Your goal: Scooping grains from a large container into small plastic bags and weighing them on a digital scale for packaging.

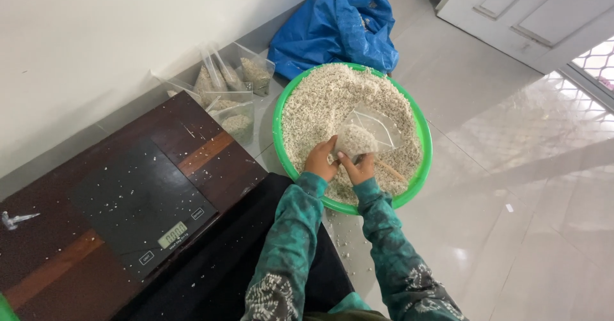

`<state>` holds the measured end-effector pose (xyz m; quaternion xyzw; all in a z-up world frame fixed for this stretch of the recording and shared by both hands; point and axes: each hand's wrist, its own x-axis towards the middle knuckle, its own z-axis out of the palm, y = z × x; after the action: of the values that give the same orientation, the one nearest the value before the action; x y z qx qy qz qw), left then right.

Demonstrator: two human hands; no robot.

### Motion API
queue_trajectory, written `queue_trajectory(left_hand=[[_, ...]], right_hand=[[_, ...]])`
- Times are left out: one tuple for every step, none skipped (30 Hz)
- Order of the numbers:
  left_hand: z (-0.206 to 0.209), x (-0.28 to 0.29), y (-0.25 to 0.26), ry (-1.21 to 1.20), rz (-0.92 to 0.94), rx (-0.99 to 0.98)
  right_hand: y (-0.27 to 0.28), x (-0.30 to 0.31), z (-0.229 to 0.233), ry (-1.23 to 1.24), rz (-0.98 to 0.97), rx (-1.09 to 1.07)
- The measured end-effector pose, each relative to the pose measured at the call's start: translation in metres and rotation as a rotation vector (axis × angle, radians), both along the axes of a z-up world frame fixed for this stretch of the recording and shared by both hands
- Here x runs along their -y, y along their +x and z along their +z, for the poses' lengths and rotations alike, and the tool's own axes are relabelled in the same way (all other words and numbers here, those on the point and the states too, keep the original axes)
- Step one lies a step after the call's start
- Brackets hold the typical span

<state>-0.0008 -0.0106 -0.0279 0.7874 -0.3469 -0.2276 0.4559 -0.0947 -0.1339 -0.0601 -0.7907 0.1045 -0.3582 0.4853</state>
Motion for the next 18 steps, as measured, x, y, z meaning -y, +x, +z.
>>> queue_trajectory(left_hand=[[0.001, -0.001, -0.001, 0.001, 0.0, 0.0], [0.003, -0.001, -0.001, -0.007, 0.003, -0.001], [0.005, -0.002, -0.002, -0.014, 0.006, -0.002], [0.008, -0.004, -0.003, -0.015, 0.006, 0.001], [0.012, -0.006, -0.004, -0.051, 0.009, -0.01], [0.016, -0.008, -0.005, -0.087, 0.013, -0.019], [0.017, -0.008, -0.007, -0.087, 0.015, -0.015], [0.019, -0.009, -0.007, -0.109, 0.009, -0.002], [0.021, -0.01, -0.007, -0.131, 0.003, 0.012], [0.023, -0.011, -0.008, -0.131, 0.013, 0.021], [0.026, -0.013, -0.009, -0.143, 0.02, 0.018], [0.028, -0.016, -0.011, -0.152, 0.031, 0.013], [0.033, -0.02, -0.013, -0.149, 0.045, 0.02], [0.038, -0.024, -0.015, -0.202, 0.055, 0.031], [0.042, -0.028, -0.017, -0.256, 0.065, 0.042], [0.048, -0.034, -0.019, -0.254, 0.084, 0.049], [0.054, -0.041, -0.021, -0.311, 0.114, 0.033], [0.059, -0.049, -0.024, -0.367, 0.148, 0.017]], right_hand=[[0.0, -0.002, 0.001, 0.001, 0.0, 0.0], [0.0, -0.003, 0.003, 0.017, -0.007, -0.004], [0.001, -0.004, 0.005, 0.034, -0.014, -0.009], [0.001, -0.002, 0.002, 0.033, -0.014, -0.006], [0.001, 0.0, -0.001, 0.065, -0.022, 0.003], [0.001, 0.002, -0.004, 0.098, -0.028, 0.013], [0.001, 0.015, -0.021, 0.098, -0.026, 0.017], [0.003, 0.027, -0.036, 0.151, 0.057, 0.09], [0.006, 0.039, -0.052, 0.203, 0.141, 0.162], [0.005, 0.046, -0.06, 0.204, 0.152, 0.169], [0.006, 0.053, -0.069, 0.195, 0.133, 0.16], [0.006, 0.057, -0.079, 0.189, 0.117, 0.148], [0.007, 0.066, -0.092, 0.193, 0.132, 0.154], [0.008, 0.074, -0.105, 0.204, 0.139, 0.152], [0.011, 0.081, -0.118, 0.216, 0.146, 0.151], [0.015, 0.069, -0.101, 0.218, 0.166, 0.154], [0.019, 0.057, -0.084, 0.207, 0.144, 0.162], [0.024, 0.043, -0.068, 0.197, 0.128, 0.167]])
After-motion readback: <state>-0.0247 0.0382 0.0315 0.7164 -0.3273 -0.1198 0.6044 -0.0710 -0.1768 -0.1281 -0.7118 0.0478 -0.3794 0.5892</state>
